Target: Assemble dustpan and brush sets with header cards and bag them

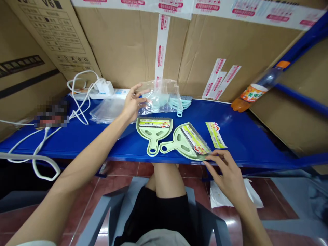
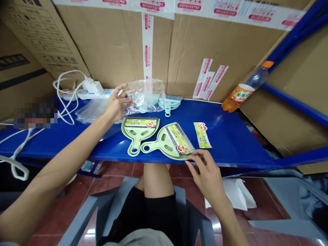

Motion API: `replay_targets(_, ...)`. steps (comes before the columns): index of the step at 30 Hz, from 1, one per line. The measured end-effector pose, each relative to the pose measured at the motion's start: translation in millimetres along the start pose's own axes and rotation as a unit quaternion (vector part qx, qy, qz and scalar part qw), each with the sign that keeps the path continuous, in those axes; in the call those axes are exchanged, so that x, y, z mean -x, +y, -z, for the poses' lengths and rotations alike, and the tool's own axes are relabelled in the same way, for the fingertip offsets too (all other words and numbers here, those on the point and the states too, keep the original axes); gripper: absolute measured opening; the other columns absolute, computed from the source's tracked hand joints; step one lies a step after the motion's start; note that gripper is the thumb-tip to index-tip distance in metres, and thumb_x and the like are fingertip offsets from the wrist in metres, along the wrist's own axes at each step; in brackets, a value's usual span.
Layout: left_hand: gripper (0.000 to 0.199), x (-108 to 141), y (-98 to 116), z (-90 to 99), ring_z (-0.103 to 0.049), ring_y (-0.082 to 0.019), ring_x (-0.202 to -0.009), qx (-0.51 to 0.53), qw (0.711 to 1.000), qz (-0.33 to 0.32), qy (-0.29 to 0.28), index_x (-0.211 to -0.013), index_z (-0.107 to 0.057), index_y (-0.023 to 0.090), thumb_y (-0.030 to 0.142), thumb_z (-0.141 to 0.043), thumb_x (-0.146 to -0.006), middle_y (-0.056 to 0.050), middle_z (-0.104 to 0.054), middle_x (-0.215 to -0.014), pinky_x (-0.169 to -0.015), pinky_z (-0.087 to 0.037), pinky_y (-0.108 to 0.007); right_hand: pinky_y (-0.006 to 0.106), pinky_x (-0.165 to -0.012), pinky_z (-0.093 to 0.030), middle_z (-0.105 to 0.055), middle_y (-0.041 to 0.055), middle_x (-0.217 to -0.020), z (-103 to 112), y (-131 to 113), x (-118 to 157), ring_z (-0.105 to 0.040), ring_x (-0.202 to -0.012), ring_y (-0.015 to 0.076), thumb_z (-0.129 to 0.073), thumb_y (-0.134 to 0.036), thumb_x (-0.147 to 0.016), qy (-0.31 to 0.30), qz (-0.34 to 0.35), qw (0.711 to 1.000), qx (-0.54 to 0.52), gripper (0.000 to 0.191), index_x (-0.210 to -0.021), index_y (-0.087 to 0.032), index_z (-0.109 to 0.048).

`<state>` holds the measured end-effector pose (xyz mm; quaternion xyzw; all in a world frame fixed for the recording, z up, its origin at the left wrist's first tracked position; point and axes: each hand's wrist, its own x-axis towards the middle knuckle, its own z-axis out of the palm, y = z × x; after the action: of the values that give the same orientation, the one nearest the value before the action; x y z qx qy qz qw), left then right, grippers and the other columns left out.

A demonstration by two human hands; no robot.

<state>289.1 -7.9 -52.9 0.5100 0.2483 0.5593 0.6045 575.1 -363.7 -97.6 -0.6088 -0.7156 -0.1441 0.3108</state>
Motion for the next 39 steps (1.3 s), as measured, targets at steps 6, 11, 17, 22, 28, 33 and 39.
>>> replay_targets(6, 0.072, 0.5, -1.1, -0.5, -0.078, -0.015, -0.078, 0.003, 1.0, -0.008, 0.01, -0.139, -0.067, 0.032, 0.008, -0.082, -0.072, -0.006, -0.08, -0.139, -0.056, -0.053, -0.023, 0.036, -0.074, -0.055, -0.061, 0.0098, -0.119, 1.8, -13.6, 14.8, -0.062, -0.086, 0.0195, -0.082, -0.026, -0.103, 0.068, -0.008, 0.997, -0.042, 0.01, -0.112, -0.026, -0.078)
replay_targets(11, 0.082, -0.3, -0.5, -0.8, -0.078, -0.015, -0.078, 0.006, 1.0, 0.008, 0.005, -0.151, -0.062, 0.036, 0.009, -0.08, -0.076, -0.005, -0.079, -0.143, -0.056, -0.053, -0.022, 0.031, -0.062, -0.052, -0.068, 0.0032, -0.092, 1.2, -15.0, 41.7, -0.063, -0.067, 0.0161, -0.073, -0.042, -0.109, 0.152, -0.267, 0.944, -0.121, 0.025, -0.127, -0.025, -0.074)
replay_targets(17, 0.081, 5.2, 7.6, -4.8, -0.077, -0.015, -0.076, 0.016, 0.999, 0.002, -0.049, -0.149, -0.064, 0.032, 0.005, -0.081, -0.075, -0.009, -0.076, -0.149, -0.057, -0.054, -0.023, 0.036, -0.065, -0.068, -0.084, 0.0074, -0.103, 3.1, -24.5, 32.0, -0.084, -0.092, 0.0305, -0.082, -0.058, -0.097, 0.056, -0.472, 0.723, -0.502, 0.065, -0.15, -0.03, -0.056)
replay_targets(22, 0.08, 10.2, 8.0, -8.1, -0.076, -0.016, -0.071, -0.001, 0.993, 0.018, -0.115, -0.149, -0.065, 0.033, 0.008, -0.084, -0.076, -0.009, -0.078, -0.146, -0.057, -0.056, -0.025, 0.038, -0.065, -0.072, -0.084, 0.0024, -0.093, 12.0, -29.8, 20.1, -0.086, -0.088, 0.0306, -0.091, -0.046, -0.084, 0.089, -0.523, 0.62, -0.578, 0.073, -0.148, -0.03, -0.06)
replay_targets(28, 0.089, 7.6, 0.2, -3.8, -0.081, -0.022, -0.086, -0.012, 0.99, 0.024, -0.139, -0.16, -0.061, 0.03, 0.01, -0.085, -0.077, -0.015, -0.073, -0.15, -0.06, -0.055, -0.028, 0.032, -0.046, -0.062, -0.084, 0.0095, -0.084, 26.4, -29.6, 20.9, -0.08, -0.062, 0.0292, -0.095, -0.049, -0.07, 0.019, -0.592, 0.566, -0.574, 0.056, -0.115, -0.021, -0.077)
replay_targets(33, 0.092, 5.3, -2.0, 0.9, -0.082, -0.027, -0.099, -0.031, 0.988, 0.014, -0.151, -0.163, -0.057, 0.036, 0.011, -0.084, -0.079, -0.013, -0.068, -0.16, -0.067, -0.059, -0.03, 0.035, -0.033, -0.052, -0.077, 0.0083, -0.064, 24.8, -31.9, 13.8, -0.065, -0.04, 0.0263, -0.097, -0.063, -0.066, -0.063, -0.636, 0.529, -0.558, 0.051, -0.085, -0.02, -0.08)
replay_targets(39, 0.084, 8.9, 4.1, -3.3, -0.082, -0.025, -0.098, -0.052, 0.985, 0.014, -0.164, -0.158, -0.065, 0.033, 0.014, -0.084, -0.079, -0.013, -0.066, -0.163, -0.064, -0.06, -0.028, 0.037, -0.058, -0.069, -0.086, 0.0057, -0.082, 13.8, -25.4, 6.5, -0.083, -0.07, 0.0325, -0.105, -0.033, -0.059, -0.004, -0.621, 0.618, -0.482, 0.043, -0.094, -0.023, -0.083)
